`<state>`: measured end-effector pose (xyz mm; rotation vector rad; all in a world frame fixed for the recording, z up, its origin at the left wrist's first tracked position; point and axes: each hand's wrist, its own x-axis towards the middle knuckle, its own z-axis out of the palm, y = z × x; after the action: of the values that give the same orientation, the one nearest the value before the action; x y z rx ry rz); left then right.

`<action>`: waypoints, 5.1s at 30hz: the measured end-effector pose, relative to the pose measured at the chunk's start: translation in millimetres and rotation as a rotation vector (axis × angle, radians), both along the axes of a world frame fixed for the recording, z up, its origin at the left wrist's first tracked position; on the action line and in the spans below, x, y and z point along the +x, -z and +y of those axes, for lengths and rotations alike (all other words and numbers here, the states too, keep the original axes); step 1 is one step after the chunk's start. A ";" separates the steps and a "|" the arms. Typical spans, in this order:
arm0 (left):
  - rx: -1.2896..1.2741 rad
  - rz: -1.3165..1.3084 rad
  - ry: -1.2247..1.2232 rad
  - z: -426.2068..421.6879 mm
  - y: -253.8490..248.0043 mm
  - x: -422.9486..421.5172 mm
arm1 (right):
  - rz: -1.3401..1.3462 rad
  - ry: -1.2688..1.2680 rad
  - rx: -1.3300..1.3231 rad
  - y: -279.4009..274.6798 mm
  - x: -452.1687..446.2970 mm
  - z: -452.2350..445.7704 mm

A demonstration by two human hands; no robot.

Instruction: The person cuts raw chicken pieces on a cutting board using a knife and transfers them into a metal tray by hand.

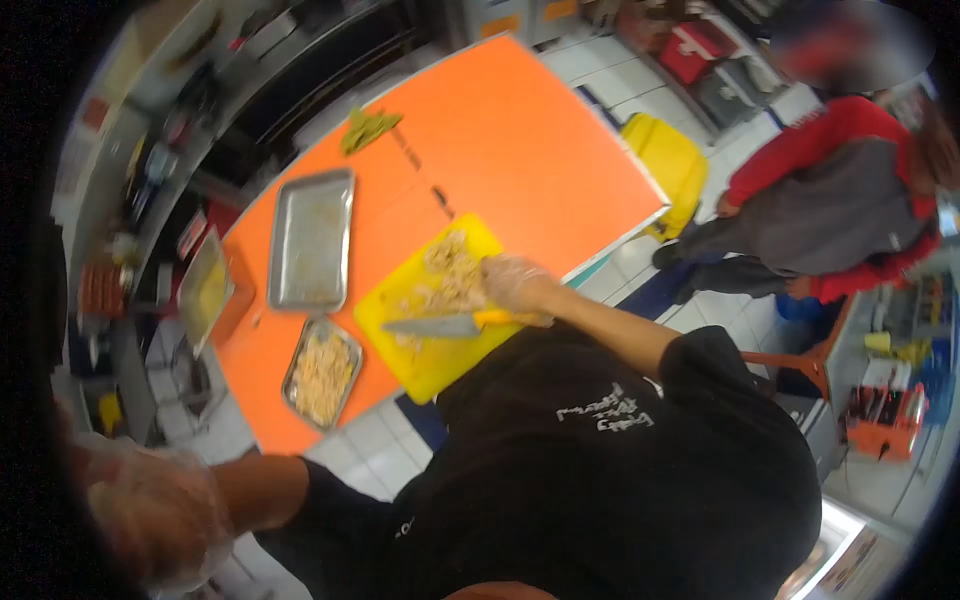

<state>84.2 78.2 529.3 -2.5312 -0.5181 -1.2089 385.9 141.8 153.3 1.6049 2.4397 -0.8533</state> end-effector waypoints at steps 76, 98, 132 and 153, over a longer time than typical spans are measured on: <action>-1.190 -0.666 -1.356 -20.5 541.1 -6.7 | -0.246 -0.320 -0.193 57.5 -63.5 -19.8; -1.035 -0.578 -1.282 -35.4 557.6 -0.2 | -0.170 -0.311 -0.173 120.3 -130.0 -16.9; -1.256 -0.515 -1.298 -28.6 544.7 -5.6 | -0.117 -0.352 -0.306 110.0 -193.2 13.7; -1.153 -1.223 -1.348 -29.1 550.8 -7.1 | -0.251 -0.602 -0.329 152.3 -114.9 -3.8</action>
<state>77.1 49.1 -21.5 -0.6360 -3.0439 -1.7190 271.0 138.0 1.0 0.7464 2.2479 -0.8217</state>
